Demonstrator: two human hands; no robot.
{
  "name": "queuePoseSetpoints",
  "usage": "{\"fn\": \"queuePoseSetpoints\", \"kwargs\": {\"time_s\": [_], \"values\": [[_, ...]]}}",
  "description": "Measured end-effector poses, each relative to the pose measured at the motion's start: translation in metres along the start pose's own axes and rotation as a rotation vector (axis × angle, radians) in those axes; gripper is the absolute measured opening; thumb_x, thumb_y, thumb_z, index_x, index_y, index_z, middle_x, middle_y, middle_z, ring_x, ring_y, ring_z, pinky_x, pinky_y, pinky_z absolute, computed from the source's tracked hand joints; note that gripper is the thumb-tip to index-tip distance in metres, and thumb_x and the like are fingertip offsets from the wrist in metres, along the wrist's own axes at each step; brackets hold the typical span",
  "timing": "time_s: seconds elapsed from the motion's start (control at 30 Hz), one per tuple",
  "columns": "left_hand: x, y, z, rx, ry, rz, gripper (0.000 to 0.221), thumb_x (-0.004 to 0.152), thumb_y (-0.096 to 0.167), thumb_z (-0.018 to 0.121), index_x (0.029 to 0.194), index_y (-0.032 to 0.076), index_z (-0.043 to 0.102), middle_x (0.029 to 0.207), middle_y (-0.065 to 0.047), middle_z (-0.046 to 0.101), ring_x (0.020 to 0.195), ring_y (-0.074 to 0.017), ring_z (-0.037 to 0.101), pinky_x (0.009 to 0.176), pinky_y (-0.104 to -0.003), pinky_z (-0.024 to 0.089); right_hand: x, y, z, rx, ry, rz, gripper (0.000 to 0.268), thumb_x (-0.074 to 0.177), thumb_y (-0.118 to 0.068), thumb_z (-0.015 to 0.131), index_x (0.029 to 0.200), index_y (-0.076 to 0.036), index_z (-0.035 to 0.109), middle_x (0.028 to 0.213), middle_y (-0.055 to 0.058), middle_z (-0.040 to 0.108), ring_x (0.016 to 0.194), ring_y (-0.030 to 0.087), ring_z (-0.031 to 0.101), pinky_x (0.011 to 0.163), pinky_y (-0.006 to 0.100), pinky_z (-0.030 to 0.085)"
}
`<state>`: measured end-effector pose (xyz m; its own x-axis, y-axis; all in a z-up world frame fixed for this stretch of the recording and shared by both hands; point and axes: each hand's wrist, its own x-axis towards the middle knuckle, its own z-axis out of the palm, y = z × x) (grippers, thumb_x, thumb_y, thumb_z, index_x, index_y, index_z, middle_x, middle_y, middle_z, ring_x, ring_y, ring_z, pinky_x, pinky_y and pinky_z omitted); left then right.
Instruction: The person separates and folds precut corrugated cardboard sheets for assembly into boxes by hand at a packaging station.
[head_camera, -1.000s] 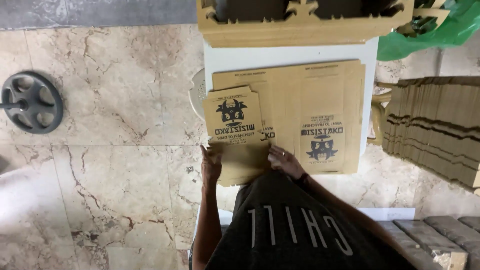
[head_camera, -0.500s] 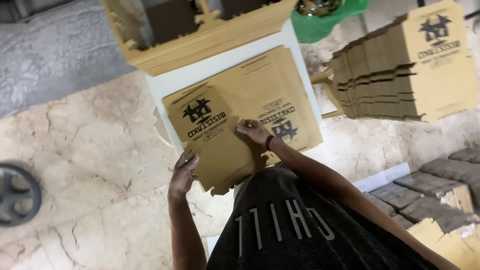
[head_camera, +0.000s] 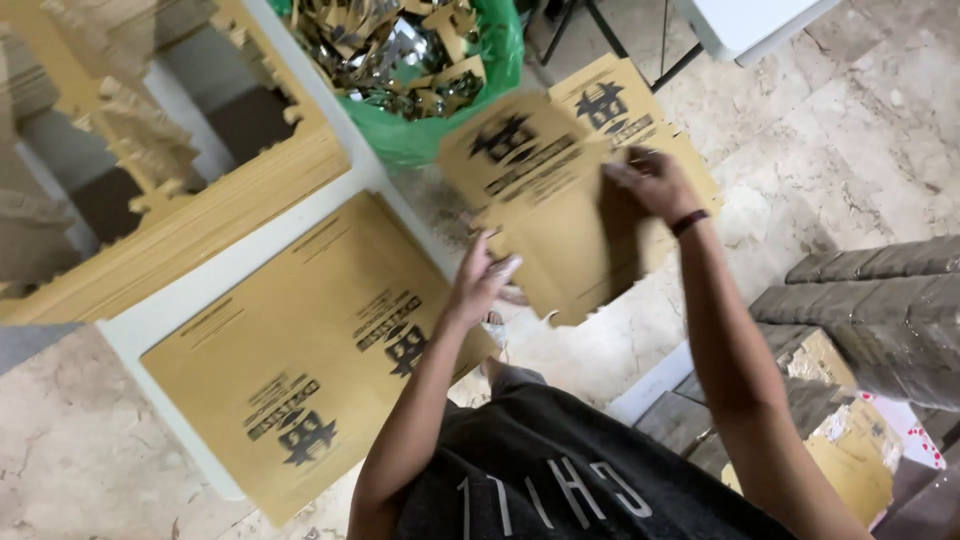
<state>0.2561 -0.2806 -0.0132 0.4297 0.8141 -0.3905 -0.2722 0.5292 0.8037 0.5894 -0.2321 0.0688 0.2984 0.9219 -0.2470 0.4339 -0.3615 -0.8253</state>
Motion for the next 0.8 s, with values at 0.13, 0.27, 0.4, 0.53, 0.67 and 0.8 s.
{"fn": "queuePoseSetpoints", "kwargs": {"time_s": [0.13, 0.27, 0.4, 0.53, 0.67, 0.8], "values": [[0.073, 0.014, 0.104, -0.098, -0.14, -0.02, 0.077, 0.097, 0.01, 0.069, 0.159, 0.009, 0.024, 0.13, -0.036, 0.056, 0.088, -0.0413, 0.072, 0.058, -0.052, 0.066, 0.05, 0.033, -0.094, -0.057, 0.092, -0.003, 0.052, 0.099, -0.035, 0.086, 0.136, -0.006, 0.064, 0.108, 0.017, 0.072, 0.091, 0.024, 0.072, 0.084, 0.038, 0.058], [0.12, 0.0, 0.144, 0.312, -0.078, -0.21, 0.088, 0.092, 0.03, 0.074, 0.16, 0.013, 0.021, 0.137, -0.035, 0.055, 0.089, -0.0408, 0.073, 0.056, -0.05, 0.067, 0.114, 0.141, -0.122, -0.228, 0.141, 0.0, 0.049, 0.099, -0.046, 0.084, 0.138, -0.021, 0.066, 0.118, 0.018, 0.069, 0.106, 0.033, 0.068, 0.092, 0.044, 0.055], [0.18, -0.072, 0.125, 0.667, 0.116, -0.398, 0.115, 0.086, 0.059, 0.071, 0.164, 0.01, 0.003, 0.161, -0.033, 0.028, 0.111, -0.0469, 0.067, 0.064, -0.041, 0.068, 0.132, 0.193, -0.093, -0.427, 0.11, 0.053, 0.079, 0.093, -0.054, 0.079, 0.153, -0.012, 0.048, 0.14, 0.024, 0.059, 0.13, 0.04, 0.055, 0.114, 0.05, 0.043], [0.138, 0.005, 0.177, 0.623, 0.006, -0.49, 0.099, 0.094, 0.051, 0.064, 0.165, 0.011, 0.009, 0.164, -0.027, 0.029, 0.12, -0.0437, 0.064, 0.087, -0.043, 0.063, 0.137, 0.21, -0.109, -0.426, 0.16, 0.032, 0.066, 0.106, -0.035, 0.07, 0.154, -0.002, 0.041, 0.137, 0.027, 0.062, 0.125, 0.043, 0.059, 0.107, 0.055, 0.049], [0.162, 0.011, 0.206, 0.62, 0.012, -0.488, 0.103, 0.093, 0.046, 0.062, 0.162, 0.005, -0.003, 0.15, -0.033, 0.042, 0.094, -0.0421, 0.073, 0.078, -0.056, 0.062, 0.176, 0.253, -0.116, -0.613, 0.051, 0.032, 0.051, 0.108, -0.058, 0.058, 0.133, -0.015, 0.069, 0.119, 0.014, 0.072, 0.116, 0.037, 0.065, 0.102, 0.051, 0.05], [0.168, 0.002, 0.201, 0.599, 0.01, -0.466, 0.105, 0.093, 0.039, 0.063, 0.161, 0.001, -0.008, 0.143, -0.038, 0.05, 0.084, -0.0439, 0.075, 0.07, -0.058, 0.064, 0.157, 0.228, -0.108, -0.608, 0.027, -0.002, 0.051, 0.106, -0.053, 0.053, 0.13, -0.012, 0.07, 0.123, 0.018, 0.07, 0.118, 0.042, 0.062, 0.104, 0.055, 0.047]]}}
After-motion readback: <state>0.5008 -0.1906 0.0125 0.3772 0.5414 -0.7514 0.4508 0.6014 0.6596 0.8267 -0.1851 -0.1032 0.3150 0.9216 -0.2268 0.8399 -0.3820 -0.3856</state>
